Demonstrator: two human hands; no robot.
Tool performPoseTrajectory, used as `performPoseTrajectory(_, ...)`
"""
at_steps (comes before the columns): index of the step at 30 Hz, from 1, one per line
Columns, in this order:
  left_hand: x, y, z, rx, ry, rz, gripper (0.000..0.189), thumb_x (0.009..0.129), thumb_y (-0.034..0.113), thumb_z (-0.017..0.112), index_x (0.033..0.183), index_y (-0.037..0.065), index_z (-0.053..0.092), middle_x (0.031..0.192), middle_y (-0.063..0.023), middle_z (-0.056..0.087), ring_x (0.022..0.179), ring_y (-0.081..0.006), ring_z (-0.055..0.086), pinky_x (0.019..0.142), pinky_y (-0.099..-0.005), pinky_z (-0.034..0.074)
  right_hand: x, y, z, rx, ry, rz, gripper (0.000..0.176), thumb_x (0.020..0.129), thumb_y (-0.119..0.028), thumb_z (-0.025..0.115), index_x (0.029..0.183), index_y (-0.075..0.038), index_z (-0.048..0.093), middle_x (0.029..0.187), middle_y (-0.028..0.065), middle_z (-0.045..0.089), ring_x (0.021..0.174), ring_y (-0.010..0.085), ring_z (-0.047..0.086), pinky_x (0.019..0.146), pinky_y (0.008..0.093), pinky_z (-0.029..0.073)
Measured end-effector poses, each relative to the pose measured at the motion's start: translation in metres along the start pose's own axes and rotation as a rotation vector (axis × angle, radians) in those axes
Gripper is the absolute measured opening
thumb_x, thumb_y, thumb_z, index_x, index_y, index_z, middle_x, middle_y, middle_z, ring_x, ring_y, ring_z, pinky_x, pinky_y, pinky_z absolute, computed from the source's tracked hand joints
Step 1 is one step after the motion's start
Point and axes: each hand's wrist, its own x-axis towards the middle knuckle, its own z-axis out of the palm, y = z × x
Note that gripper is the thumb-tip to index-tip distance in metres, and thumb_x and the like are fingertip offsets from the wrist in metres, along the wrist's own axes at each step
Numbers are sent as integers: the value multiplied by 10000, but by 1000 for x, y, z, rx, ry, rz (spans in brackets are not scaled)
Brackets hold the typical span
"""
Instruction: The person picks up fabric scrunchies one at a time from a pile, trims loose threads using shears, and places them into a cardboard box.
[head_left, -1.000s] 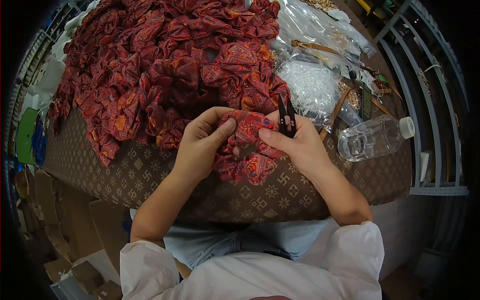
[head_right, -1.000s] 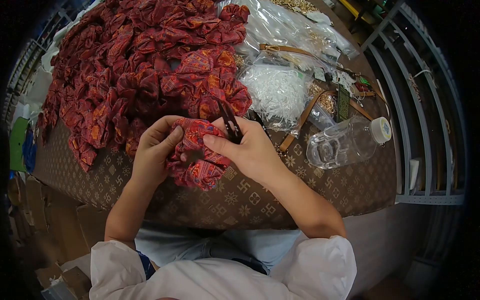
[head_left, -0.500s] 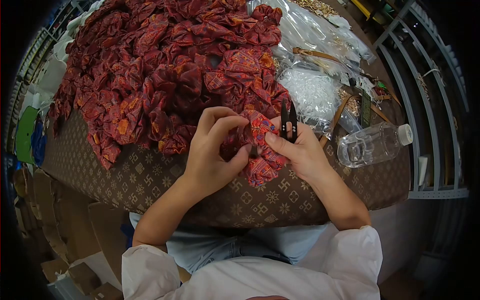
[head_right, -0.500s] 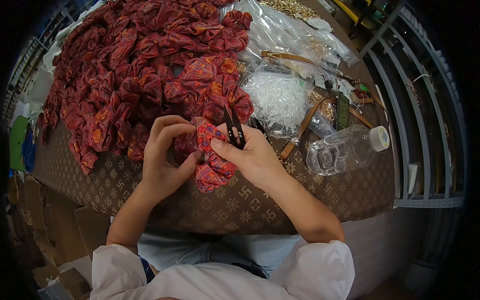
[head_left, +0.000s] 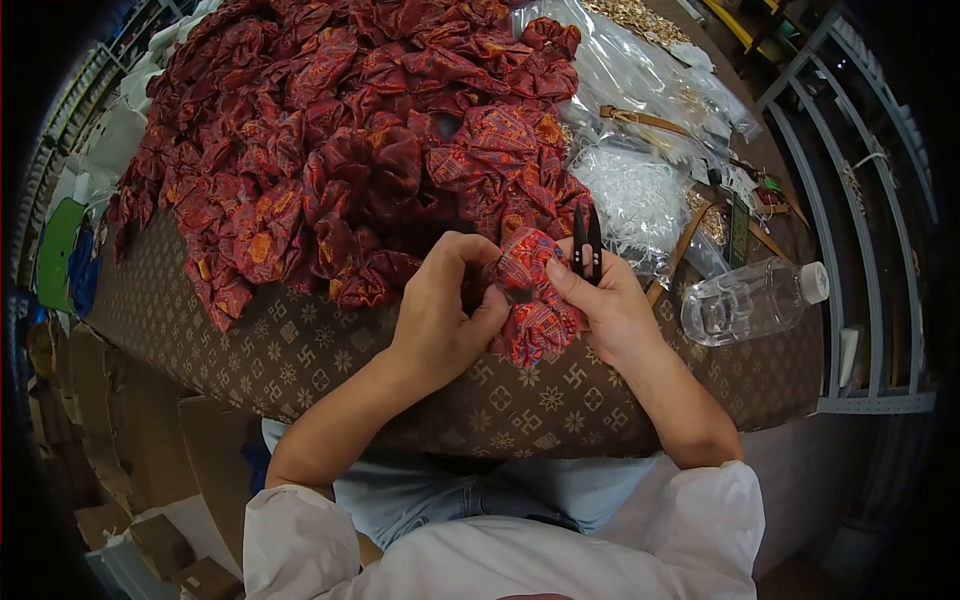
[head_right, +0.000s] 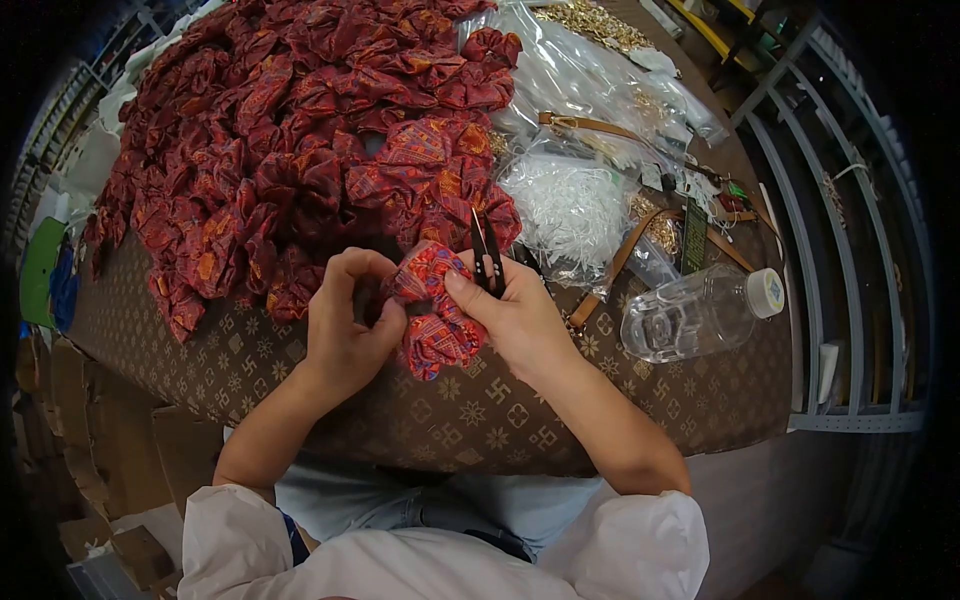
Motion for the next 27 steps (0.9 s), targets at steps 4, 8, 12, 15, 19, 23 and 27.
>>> performPoseTrajectory(4,2,-6,-2,113,-36,126,327,592,-44,588,879,33,453,752,-115,462,651,-276,487,582,-338,419,-2,-11,11,-518,209,-421,254,694,-68,657,912,-30,533,800,-6,466,686,30,403,591,166,340)
performPoseTrajectory(8,1,-9,-1,124,-11,175,336,601,-31,632,894,38,481,731,-102,491,609,-238,504,528,-301,424,-12,-17,14,-533,141,-349,362,597,-59,723,907,-35,536,826,-14,452,728,51,417,605,168,337)
performPoseTrajectory(12,0,-9,-2,61,-74,174,300,645,-30,631,897,25,479,746,-96,510,667,-205,536,564,-274,446,-8,-12,23,-675,70,-399,391,584,-69,721,924,-19,534,887,53,475,815,163,489,721,242,387)
performPoseTrajectory(15,1,-3,-2,-62,-103,39,260,697,-23,620,906,19,472,787,-74,527,732,-144,547,611,-247,453,-5,-11,18,-726,31,-471,391,587,-61,708,934,-13,534,954,102,491,889,221,507,789,292,395)
performPoseTrajectory(19,2,-4,-5,-358,-120,-161,215,768,-9,576,937,22,446,851,-27,526,804,-76,512,696,-223,427,-1,-5,12,-759,-7,-536,346,624,-54,677,937,-15,537,875,93,526,801,194,536,712,271,421)
performPoseTrajectory(23,5,-4,-11,-608,-185,-278,189,798,8,543,950,24,432,865,-22,518,818,-72,497,737,-211,400,-2,-7,8,-738,1,-430,225,696,-68,627,899,-6,554,700,51,555,640,154,545,610,252,435)
performPoseTrajectory(27,9,-5,-16,-793,-322,-405,164,818,31,524,959,26,440,856,-16,516,816,-61,484,729,-196,388,-2,-9,0,-536,-31,-427,162,729,-71,599,872,0,575,651,13,554,548,97,500,509,215,395)
